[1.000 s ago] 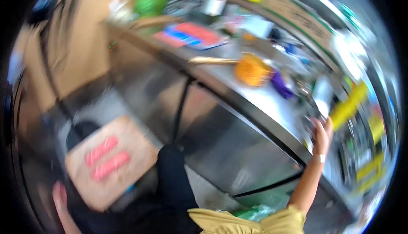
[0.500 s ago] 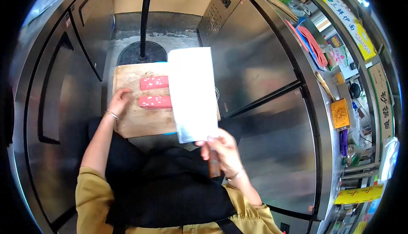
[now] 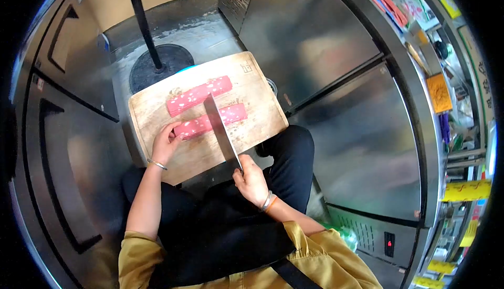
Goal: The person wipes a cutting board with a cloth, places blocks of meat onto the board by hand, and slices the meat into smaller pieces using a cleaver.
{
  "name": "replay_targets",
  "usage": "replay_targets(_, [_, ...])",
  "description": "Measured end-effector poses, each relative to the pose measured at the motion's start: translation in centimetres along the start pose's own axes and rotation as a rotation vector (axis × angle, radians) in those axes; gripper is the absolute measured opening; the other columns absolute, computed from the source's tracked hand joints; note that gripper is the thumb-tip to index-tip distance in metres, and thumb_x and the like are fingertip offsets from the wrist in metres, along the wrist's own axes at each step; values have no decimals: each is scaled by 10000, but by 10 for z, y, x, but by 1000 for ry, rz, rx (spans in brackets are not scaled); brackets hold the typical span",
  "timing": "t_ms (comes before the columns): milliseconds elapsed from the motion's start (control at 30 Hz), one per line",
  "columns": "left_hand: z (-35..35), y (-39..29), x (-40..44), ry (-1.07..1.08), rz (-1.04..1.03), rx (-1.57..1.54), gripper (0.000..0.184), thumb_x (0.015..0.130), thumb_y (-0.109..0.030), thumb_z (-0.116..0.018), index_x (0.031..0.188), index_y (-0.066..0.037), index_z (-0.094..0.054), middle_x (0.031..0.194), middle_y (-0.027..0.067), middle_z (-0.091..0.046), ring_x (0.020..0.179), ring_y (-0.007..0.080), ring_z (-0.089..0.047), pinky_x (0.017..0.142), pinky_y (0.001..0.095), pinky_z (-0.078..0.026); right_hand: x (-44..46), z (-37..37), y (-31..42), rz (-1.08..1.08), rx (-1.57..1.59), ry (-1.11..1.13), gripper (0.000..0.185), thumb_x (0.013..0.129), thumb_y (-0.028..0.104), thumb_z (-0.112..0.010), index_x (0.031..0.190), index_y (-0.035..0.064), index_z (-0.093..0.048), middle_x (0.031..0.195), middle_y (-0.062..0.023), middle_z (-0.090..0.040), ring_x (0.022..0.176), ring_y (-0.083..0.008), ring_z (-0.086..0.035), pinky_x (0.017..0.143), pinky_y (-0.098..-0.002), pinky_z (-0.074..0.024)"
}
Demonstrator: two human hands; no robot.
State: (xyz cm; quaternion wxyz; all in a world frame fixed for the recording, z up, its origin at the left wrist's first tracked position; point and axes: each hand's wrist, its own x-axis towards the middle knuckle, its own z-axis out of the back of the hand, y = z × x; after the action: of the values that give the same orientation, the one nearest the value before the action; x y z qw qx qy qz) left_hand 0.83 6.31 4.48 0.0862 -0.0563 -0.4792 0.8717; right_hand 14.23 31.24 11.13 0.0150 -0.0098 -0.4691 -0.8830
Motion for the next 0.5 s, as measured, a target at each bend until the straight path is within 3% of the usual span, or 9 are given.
replay_targets(167, [-5,5,-3,-45,43,-60,406,751,-27,-666,1142,-84,-576,957,76,-566,740,183,-542,682,293,-481,-2,-9,-1,-9,-63,-3,126,825,-20,-504,942,0,-463,767,-135,-478,549,-221,-552,511,-338,-437])
replay_targets(300, [-8,8,-3,-50,52,-56,404,757,-22,-660,1145,-89,-571,958,78,-574,726,178,-549,674,291,-483,0,-9,-3,64,-144,-29,142,824,-22,-500,963,-6,-470,771,-131,-481,553,-210,-553,510,-330,-440])
replay_targets(367, [-9,10,-2,-62,74,-46,391,759,-9,-651,1136,-74,-571,967,90,-585,711,174,-564,679,291,-489,2,-8,0,-58,-34,6,192,780,23,-513,958,-12,-449,886,-234,-510,827,-443,-511,702,-483,-420])
replay_targets(500, [-12,16,-1,-139,51,-85,384,757,9,-641,1129,-56,-570,980,108,-594,728,182,-591,693,296,-498,2,-10,2,-64,15,30,189,780,21,-513,954,-13,-447,871,-244,-511,827,-446,-511,703,-483,-418])
